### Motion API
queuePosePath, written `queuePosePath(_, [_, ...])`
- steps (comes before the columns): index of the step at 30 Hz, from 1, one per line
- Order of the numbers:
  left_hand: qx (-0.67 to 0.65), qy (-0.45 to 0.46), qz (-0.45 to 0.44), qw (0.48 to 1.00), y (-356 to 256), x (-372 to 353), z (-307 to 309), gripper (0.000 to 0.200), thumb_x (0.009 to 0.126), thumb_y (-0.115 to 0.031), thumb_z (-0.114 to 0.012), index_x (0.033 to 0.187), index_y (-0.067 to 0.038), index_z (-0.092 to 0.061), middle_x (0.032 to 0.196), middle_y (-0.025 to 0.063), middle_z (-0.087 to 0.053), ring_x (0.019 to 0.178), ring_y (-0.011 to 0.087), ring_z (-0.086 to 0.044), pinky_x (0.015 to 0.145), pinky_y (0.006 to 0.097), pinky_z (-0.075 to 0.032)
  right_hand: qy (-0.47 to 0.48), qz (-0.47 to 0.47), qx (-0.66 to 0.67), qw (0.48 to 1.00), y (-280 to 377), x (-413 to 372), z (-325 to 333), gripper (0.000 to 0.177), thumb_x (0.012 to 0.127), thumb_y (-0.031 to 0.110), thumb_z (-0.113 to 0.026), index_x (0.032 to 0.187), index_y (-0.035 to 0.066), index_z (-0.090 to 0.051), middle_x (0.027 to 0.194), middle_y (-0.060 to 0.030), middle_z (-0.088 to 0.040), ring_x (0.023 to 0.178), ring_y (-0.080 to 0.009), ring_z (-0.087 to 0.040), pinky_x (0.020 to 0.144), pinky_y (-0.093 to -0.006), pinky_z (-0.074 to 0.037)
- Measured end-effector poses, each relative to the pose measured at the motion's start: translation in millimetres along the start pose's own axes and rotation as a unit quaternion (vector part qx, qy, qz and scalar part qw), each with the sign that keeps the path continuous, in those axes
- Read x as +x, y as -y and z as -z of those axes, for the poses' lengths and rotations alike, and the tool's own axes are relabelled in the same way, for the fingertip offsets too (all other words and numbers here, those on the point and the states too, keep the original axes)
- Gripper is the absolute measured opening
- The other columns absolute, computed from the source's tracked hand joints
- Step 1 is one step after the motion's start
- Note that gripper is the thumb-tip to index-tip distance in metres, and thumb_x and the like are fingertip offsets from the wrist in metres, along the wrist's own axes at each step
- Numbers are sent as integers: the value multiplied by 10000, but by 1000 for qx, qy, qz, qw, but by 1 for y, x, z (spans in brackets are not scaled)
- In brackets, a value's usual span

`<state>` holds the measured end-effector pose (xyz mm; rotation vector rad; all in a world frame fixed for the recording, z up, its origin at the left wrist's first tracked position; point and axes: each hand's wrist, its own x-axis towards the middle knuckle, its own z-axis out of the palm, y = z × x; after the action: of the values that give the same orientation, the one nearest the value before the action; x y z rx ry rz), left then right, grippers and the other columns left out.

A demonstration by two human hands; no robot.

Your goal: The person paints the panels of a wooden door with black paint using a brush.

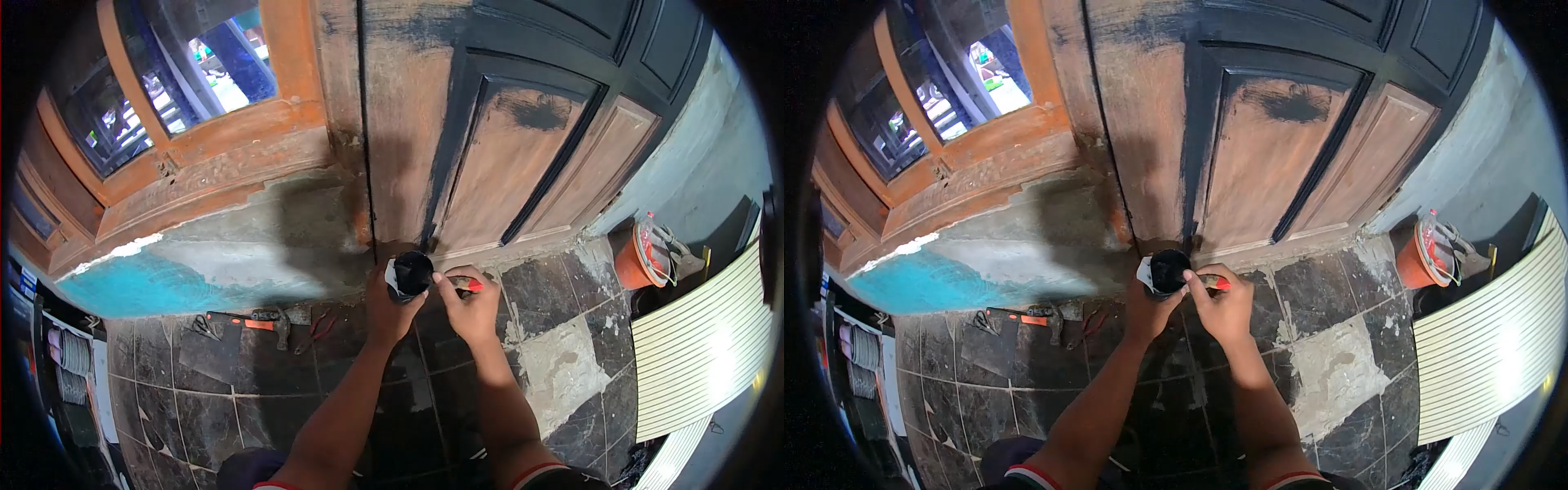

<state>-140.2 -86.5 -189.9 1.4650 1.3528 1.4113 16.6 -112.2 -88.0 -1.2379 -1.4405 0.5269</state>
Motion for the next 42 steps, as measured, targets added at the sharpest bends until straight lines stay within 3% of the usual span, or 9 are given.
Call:
queuePosePath(3, [17, -4, -1, 1000, 12, -4, -1, 799, 732, -224, -957, 1419, -26, -600, 1353, 240, -644, 1297, 459, -604, 1100, 533, -482, 25, -33, -30, 999, -13, -4, -6, 168, 938, 97, -864, 885, -16, -750, 715, -78, -743, 624, -81, -634, 607, -279, -509])
queuePosePath(4, [23, -7, 1, 1000, 13, -6, -1, 794, 734, -224, -957, 1417, -27, -602, 1352, 237, -649, 1296, 455, -608, 1098, 529, -485, -55, 15, 15, 998, -23, -6, -15, 182, 947, 127, -861, 884, -6, -754, 691, -67, -727, 609, -85, -636, 584, -287, -494])
queuePosePath(8, [29, 3, 9, 1000, 14, -9, -2, 747, 762, -211, -952, 1400, -33, -607, 1322, 198, -687, 1253, 388, -653, 1071, 482, -509, 45, -85, -13, 995, -31, -10, -8, 141, 963, 80, -819, 913, -30, -746, 739, -101, -766, 613, -125, -671, 618, -280, -523])
queuePosePath(10, [6, 38, 12, 999, 12, -7, -2, 682, 807, -185, -943, 1382, -42, -607, 1272, 137, -734, 1174, 282, -718, 1025, 416, -542, -33, -138, 131, 981, -58, -14, -19, 141, 980, 82, -808, 942, -38, -746, 773, -84, -765, 664, -123, -688, 654, -273, -533])
queuePosePath(16, [76, 17, 79, 994, 41, -24, -11, 708, 815, -180, -946, 1419, -78, -593, 1337, 129, -708, 1250, 306, -690, 1049, 458, -543, -190, -232, 330, 895, -90, -24, -20, 126, 1013, 72, -781, 1059, -44, -761, 893, -86, -756, 762, -154, -703, 741, -277, -545])
queuePosePath(25, [104, 18, 164, 981, 70, -42, 2, 772, 833, -247, -953, 1467, -55, -556, 1406, 171, -664, 1299, 341, -651, 1089, 468, -520, -242, -210, 207, 925, -178, -26, -37, 129, 1006, 75, -790, 1026, -52, -780, 866, -57, -755, 788, -118, -687, 739, -277, -542])
queuePosePath(31, [108, -20, 118, 987, 60, -46, 14, 676, 786, -170, -952, 1370, -55, -630, 1260, 146, -738, 1188, 330, -712, 1031, 434, -539, -224, -146, 97, 959, -209, -50, -90, 190, 967, 113, -844, 1040, -57, -799, 891, -86, -786, 822, -133, -717, 774, -313, -582])
queuePosePath(35, [95, -13, 119, 988, 65, -45, 16, 696, 777, -170, -956, 1379, -60, -625, 1268, 155, -737, 1192, 335, -713, 1023, 434, -541, -219, -130, 69, 965, -212, -55, -95, 201, 940, 115, -856, 1039, -52, -802, 944, -190, -802, 864, -237, -767, 811, -365, -594])
queuePosePath(42, [92, -5, 130, 987, 54, -39, 14, 677, 812, -188, -956, 1381, -58, -612, 1324, 119, -705, 1239, 279, -679, 1065, 393, -514, -131, -77, 7, 988, -189, -47, -83, 168, 921, 68, -822, 1037, -50, -797, 970, -232, -787, 900, -389, -775, 827, -413, -598])
